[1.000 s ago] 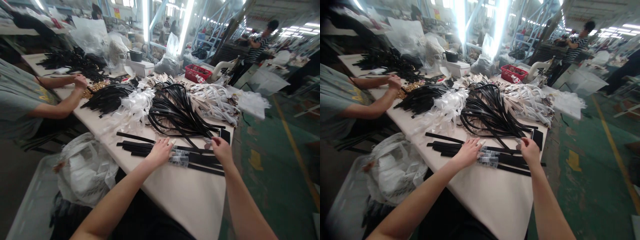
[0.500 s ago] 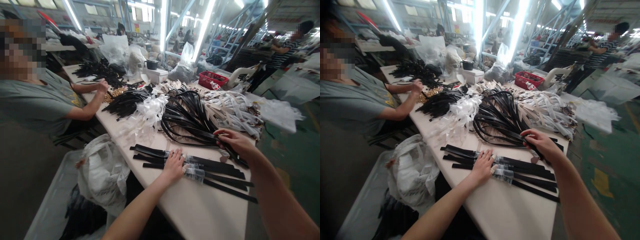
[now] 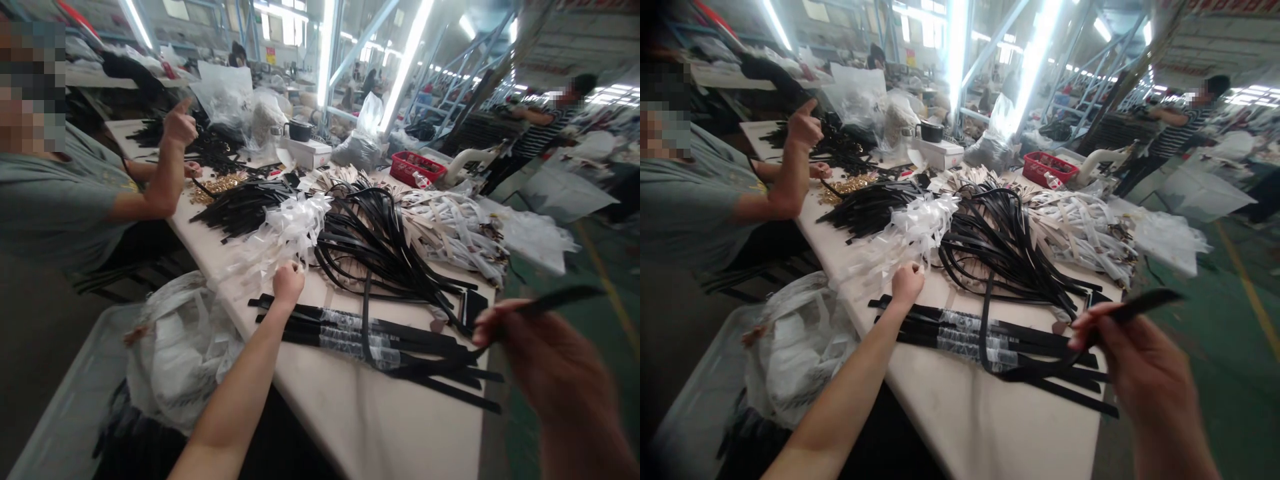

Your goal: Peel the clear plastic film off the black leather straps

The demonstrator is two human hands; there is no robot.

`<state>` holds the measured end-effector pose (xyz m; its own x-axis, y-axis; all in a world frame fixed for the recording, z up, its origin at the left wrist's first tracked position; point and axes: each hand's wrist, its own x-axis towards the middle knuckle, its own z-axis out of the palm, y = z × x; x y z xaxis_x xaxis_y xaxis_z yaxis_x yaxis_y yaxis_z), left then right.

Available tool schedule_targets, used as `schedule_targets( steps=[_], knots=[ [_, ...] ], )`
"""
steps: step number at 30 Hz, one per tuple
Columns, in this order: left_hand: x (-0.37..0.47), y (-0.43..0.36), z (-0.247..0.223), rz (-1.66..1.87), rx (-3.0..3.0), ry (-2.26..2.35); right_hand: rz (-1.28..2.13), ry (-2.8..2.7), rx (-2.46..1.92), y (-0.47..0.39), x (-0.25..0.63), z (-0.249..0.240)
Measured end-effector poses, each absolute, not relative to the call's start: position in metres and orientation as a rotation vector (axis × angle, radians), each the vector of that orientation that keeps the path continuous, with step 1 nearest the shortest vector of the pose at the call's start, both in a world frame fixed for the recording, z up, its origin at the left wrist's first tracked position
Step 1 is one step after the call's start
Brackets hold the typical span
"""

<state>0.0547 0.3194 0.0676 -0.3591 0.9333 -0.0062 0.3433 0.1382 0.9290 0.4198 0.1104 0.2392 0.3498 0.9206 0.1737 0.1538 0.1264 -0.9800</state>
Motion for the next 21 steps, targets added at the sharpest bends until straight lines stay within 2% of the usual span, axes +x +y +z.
schedule_targets(
  steps=[3, 5, 13, 21],
  knots=[
    [0.069, 0.291, 0.060, 1.249, 1.147, 1.632, 1.157, -1.107, -1.427, 0.133, 0.351, 0.195],
    [0.083, 0.259, 0.055, 1.260, 1.078, 1.520, 1.282, -1.088, -1.483, 0.146, 0.314, 0.167],
    [0.110, 0.164, 0.046, 1.235, 0.759, 1.191, 1.344, -1.178, -1.600, 0.190, 0.233, 0.095],
    [0.096, 0.142, 0.047, 1.148, 0.771, 1.208, 1.328, -1.057, -1.542, 0.181, 0.226, 0.081]
  ],
)
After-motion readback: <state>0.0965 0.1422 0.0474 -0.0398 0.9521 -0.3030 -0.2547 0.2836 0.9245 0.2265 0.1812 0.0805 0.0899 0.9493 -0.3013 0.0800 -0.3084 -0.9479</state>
